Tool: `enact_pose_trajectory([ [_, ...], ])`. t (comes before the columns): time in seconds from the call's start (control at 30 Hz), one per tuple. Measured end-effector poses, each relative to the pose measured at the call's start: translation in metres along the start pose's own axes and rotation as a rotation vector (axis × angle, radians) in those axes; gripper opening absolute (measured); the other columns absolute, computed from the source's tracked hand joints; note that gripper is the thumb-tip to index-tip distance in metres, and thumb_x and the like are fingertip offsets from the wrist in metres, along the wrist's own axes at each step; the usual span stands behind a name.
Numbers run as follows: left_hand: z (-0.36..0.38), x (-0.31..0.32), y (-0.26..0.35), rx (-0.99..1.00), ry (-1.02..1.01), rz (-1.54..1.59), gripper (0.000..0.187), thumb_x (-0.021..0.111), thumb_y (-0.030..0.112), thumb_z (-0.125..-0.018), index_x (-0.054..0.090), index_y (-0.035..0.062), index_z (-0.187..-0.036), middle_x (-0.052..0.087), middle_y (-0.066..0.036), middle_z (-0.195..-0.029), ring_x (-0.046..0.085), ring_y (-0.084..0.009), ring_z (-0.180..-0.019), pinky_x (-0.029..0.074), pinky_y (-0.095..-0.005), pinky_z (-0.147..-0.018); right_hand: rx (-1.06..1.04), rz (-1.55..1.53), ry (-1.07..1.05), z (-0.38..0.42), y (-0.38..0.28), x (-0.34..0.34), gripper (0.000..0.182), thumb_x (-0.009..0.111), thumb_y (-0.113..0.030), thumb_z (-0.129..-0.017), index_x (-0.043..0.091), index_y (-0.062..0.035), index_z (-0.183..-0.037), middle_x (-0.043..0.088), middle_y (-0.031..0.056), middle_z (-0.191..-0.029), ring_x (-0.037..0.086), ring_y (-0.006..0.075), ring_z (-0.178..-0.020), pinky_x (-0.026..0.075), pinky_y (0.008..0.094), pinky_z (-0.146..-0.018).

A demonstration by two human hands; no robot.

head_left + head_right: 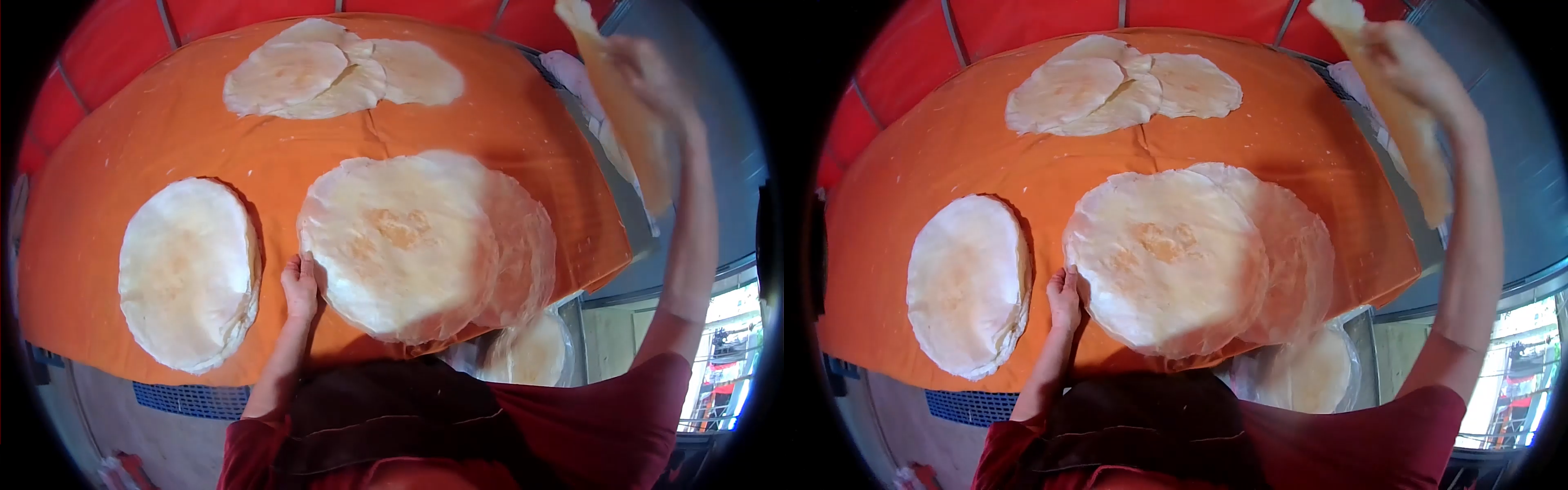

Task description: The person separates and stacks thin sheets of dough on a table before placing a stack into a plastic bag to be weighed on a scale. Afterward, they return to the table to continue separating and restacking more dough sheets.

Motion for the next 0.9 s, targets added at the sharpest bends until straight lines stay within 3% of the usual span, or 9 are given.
enact_pose_trajectory([
  [0.03,0.0,-0.002,0.001,-0.069,-0.018,0.185,0.013,0.047,0.012,-0.085,0.052,0.0006,-0.08,0.055,-0.004,-0.071,0.048,-0.0108,-0.062,0.042,-0.0256,-0.057,0.011,0.052,-0.191,-0.002,-0.024,0.006,0.017,0.046,-0.007,-0.082,0.053,0.0014,-0.094,0.054,0.0155,-0.085,0.053,0.0218,-0.079,0.042,0.031,-0.07],
  [0.07,0.005,-0.002,0.009,-0.117,-0.078,0.314,0.011,0.045,0.01,-0.085,0.052,0.0006,-0.085,0.056,-0.005,-0.076,0.05,-0.0116,-0.065,0.043,-0.0251,-0.059,-0.016,0.05,-0.211,-0.003,-0.036,0.029,0.015,0.044,-0.009,-0.083,0.053,0.0011,-0.09,0.052,0.0153,-0.078,0.049,0.0221,-0.064,0.041,0.0324,-0.061],
  [0.13,0.021,0.002,0.035,-0.21,-0.183,0.575,0.016,0.042,0.005,-0.083,0.051,0.0006,-0.094,0.057,-0.006,-0.085,0.054,-0.0131,-0.072,0.045,-0.0241,-0.062,0.573,-1.114,-0.234,0.027,-0.085,0.059,0.017,0.043,-0.018,-0.085,0.053,-0.0053,-0.088,0.053,0.0149,-0.071,0.051,0.0192,-0.062,0.042,0.0316,-0.056],
  [0.2,0.033,0.006,0.054,-0.272,-0.209,0.609,0.037,0.036,-0.002,-0.08,0.043,0.0004,-0.116,0.057,-0.01,-0.101,0.057,-0.0182,-0.085,0.048,-0.0277,-0.068,-0.179,-0.252,-0.216,0.045,-0.145,0.121,0.015,0.046,-0.014,-0.078,0.053,-0.005,-0.088,0.054,0.0166,-0.068,0.057,0.0289,-0.065,0.044,0.0385,-0.057],
  [0.27,0.039,0.014,0.065,-0.239,-0.214,0.575,0.041,0.04,-0.006,-0.077,0.041,0.0006,-0.118,0.055,-0.011,-0.103,0.057,-0.019,-0.085,0.049,-0.0298,-0.068,-0.319,-0.736,-0.193,0.066,-0.213,0.156,0.009,0.043,-0.004,-0.071,0.051,-0.0025,-0.076,0.053,0.0223,-0.068,0.054,0.0377,-0.069,0.044,0.0414,-0.059],
  [0.33,0.037,0.01,0.05,-0.167,-0.31,0.595,0.045,0.042,-0.01,-0.075,0.039,0.0005,-0.119,0.055,-0.011,-0.104,0.057,-0.0195,-0.085,0.049,-0.0289,-0.068,-0.226,-0.699,-0.463,0.062,-0.252,0.176,0.009,0.043,-0.001,-0.071,0.05,0.0014,-0.076,0.054,0.0214,-0.065,0.055,0.0357,-0.062,0.043,0.043,-0.057],
  [0.67,0.05,0.028,0.063,-0.264,-0.527,0.64,0.041,0.046,-0.009,-0.075,0.038,-0.0068,-0.115,0.053,-0.016,-0.107,0.058,-0.0238,-0.088,0.049,-0.0273,-0.069,-0.124,-0.864,-0.445,0.064,-0.315,0.159,0.019,0.041,-0.01,-0.079,0.049,0.007,-0.081,0.056,0.0252,-0.068,0.058,0.0389,-0.067,0.045,0.0453,-0.06],
  [0.8,0.043,0.03,0.054,-0.249,-0.41,0.434,0.032,0.051,-0.006,-0.076,0.046,-0.0054,-0.107,0.058,-0.013,-0.097,0.059,-0.0205,-0.085,0.049,-0.0266,-0.068,0.156,-0.998,-0.513,0.077,-0.327,0.158,0.041,0.047,-0.021,-0.08,0.044,0.0084,-0.108,0.057,0.0269,-0.077,0.057,0.0392,-0.074,0.043,0.0473,-0.067],
  [0.9,0.044,0.039,0.055,-0.316,-0.338,0.333,0.025,0.055,-0.003,-0.077,0.052,-0.0037,-0.101,0.06,-0.011,-0.09,0.06,-0.019,-0.082,0.05,-0.0268,-0.068,0.173,-0.944,-0.523,0.088,-0.33,0.151,0.054,0.053,-0.023,-0.079,0.034,0.0065,-0.12,0.057,0.0267,-0.086,0.056,0.04,-0.077,0.043,0.0478,-0.069],
])
Point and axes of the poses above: each hand's wrist, its own z-axis away from the middle knuckle, its own x-axis out of the palm, y = z × x, the point moved 2 cm from there along -z, towards the middle knuckle
